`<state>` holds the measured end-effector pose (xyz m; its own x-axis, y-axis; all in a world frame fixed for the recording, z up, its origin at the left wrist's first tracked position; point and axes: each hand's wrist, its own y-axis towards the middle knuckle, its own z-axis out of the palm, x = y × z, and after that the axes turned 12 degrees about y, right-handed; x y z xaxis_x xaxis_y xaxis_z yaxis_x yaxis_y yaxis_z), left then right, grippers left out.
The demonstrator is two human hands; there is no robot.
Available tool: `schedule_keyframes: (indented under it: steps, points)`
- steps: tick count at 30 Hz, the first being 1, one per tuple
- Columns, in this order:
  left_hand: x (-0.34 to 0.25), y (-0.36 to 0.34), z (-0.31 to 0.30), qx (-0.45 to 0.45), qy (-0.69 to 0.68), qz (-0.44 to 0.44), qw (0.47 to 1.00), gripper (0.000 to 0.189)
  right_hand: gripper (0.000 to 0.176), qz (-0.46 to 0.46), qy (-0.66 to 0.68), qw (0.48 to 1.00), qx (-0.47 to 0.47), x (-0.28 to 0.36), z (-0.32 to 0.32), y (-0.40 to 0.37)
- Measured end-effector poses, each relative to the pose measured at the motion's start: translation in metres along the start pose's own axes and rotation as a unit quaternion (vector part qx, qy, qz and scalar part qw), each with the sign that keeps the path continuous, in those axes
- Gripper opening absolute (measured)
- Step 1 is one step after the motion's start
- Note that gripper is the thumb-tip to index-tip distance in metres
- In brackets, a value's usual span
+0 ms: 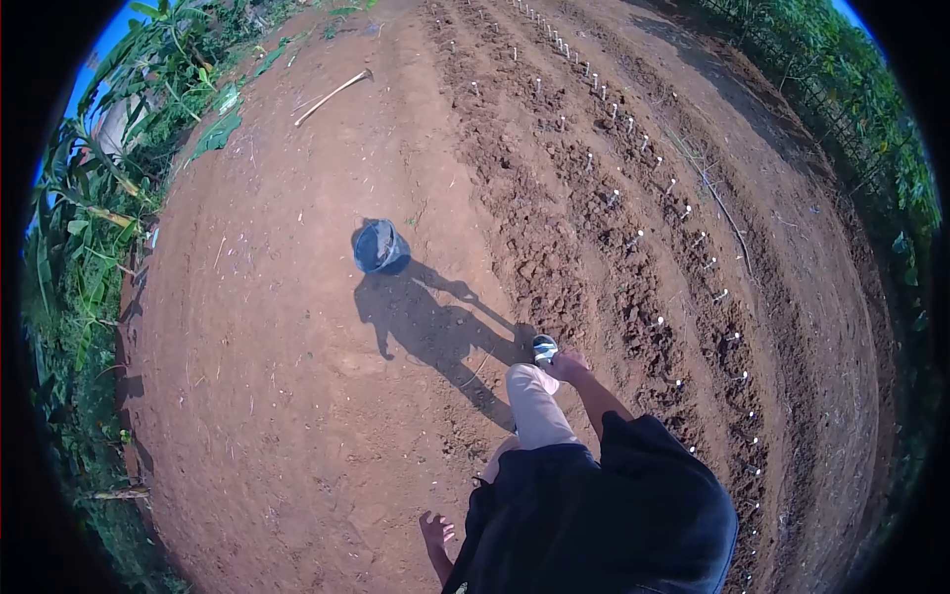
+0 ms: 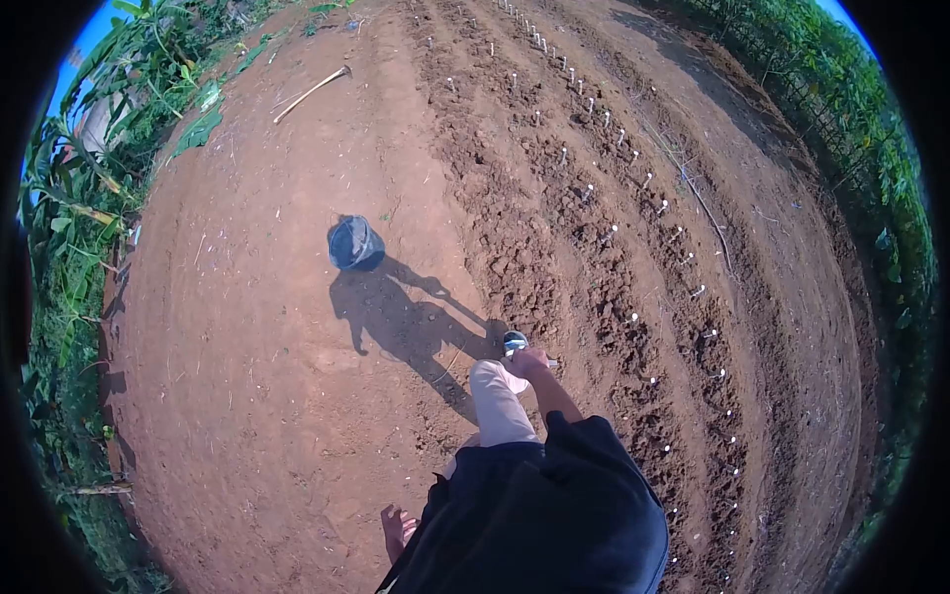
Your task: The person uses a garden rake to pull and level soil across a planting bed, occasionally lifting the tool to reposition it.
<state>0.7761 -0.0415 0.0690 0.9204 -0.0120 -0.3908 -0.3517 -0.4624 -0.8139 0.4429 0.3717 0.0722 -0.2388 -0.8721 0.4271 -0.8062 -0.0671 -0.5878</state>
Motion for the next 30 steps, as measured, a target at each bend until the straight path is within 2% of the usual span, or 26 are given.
schedule_keyframes:
  steps: [2, 4, 9, 10, 11, 14, 15, 19, 22, 23, 24, 25, 26, 27, 29, 30]
  points:
    - [0.027, 0.004, -0.011, 0.017, -0.007, -0.039, 0.999, 0.049, 0.064, 0.013, 0.024, 1.000, 0.012, -0.014, 0.017, 0.000]
    - [0.032, 0.012, -0.011, 0.039, 0.048, -0.006, 0.998, 0.048, 0.061, -0.019, 0.009, 0.997, -0.071, -0.029, 0.040, -0.007]
    - [0.009, 0.015, -0.020, 0.045, 0.101, 0.067, 0.992, 0.050, 0.057, -0.007, 0.024, 0.996, -0.088, -0.030, 0.049, -0.056]
    - [0.000, 0.012, -0.020, 0.054, 0.122, 0.082, 0.988, 0.049, 0.056, -0.020, 0.029, 0.996, -0.079, -0.031, 0.056, -0.063]
    - [-0.006, 0.008, -0.023, 0.063, 0.142, 0.096, 0.983, 0.049, 0.054, -0.035, 0.033, 0.991, -0.129, -0.045, 0.082, -0.059]
    - [-0.014, 0.012, -0.027, 0.078, 0.217, 0.092, 0.969, 0.050, 0.052, -0.015, 0.062, 0.993, -0.101, -0.055, 0.102, -0.096]
    - [-0.012, 0.009, -0.029, 0.091, 0.236, 0.118, 0.960, 0.050, 0.051, -0.028, 0.069, 0.990, -0.116, -0.058, 0.104, -0.116]
    - [-0.008, -0.012, -0.034, 0.110, 0.302, 0.129, 0.938, 0.048, 0.052, -0.022, 0.040, 0.990, -0.130, -0.099, 0.176, -0.168]
    - [0.004, -0.014, -0.034, 0.133, 0.413, 0.146, 0.889, 0.046, 0.056, -0.017, 0.044, 0.988, -0.150, -0.134, 0.246, -0.212]
    - [0.009, -0.014, -0.031, 0.128, 0.433, 0.150, 0.880, 0.046, 0.055, 0.006, 0.063, 0.991, -0.114, -0.146, 0.269, -0.228]
    - [0.017, -0.012, -0.030, 0.122, 0.452, 0.153, 0.870, 0.046, 0.055, 0.040, 0.046, 0.998, 0.003, -0.167, 0.301, -0.239]
    - [0.028, -0.008, -0.029, 0.114, 0.447, 0.153, 0.874, 0.045, 0.052, 0.056, 0.057, 0.995, 0.057, -0.182, 0.321, -0.256]
    - [0.039, -0.006, -0.025, 0.107, 0.441, 0.150, 0.879, 0.045, 0.045, 0.116, 0.132, 0.977, 0.118, -0.194, 0.336, -0.268]
    - [0.049, -0.009, -0.020, 0.103, 0.447, 0.139, 0.878, 0.045, 0.034, 0.101, 0.095, 0.984, 0.111, -0.223, 0.396, -0.272]
    - [0.073, -0.021, -0.014, 0.105, 0.469, 0.130, 0.867, 0.043, 0.027, 0.152, 0.077, 0.985, 0.035, -0.260, 0.485, -0.274]
    - [0.087, -0.025, -0.013, 0.095, 0.482, 0.110, 0.864, 0.043, 0.025, 0.196, 0.066, 0.968, 0.140, -0.278, 0.523, -0.261]
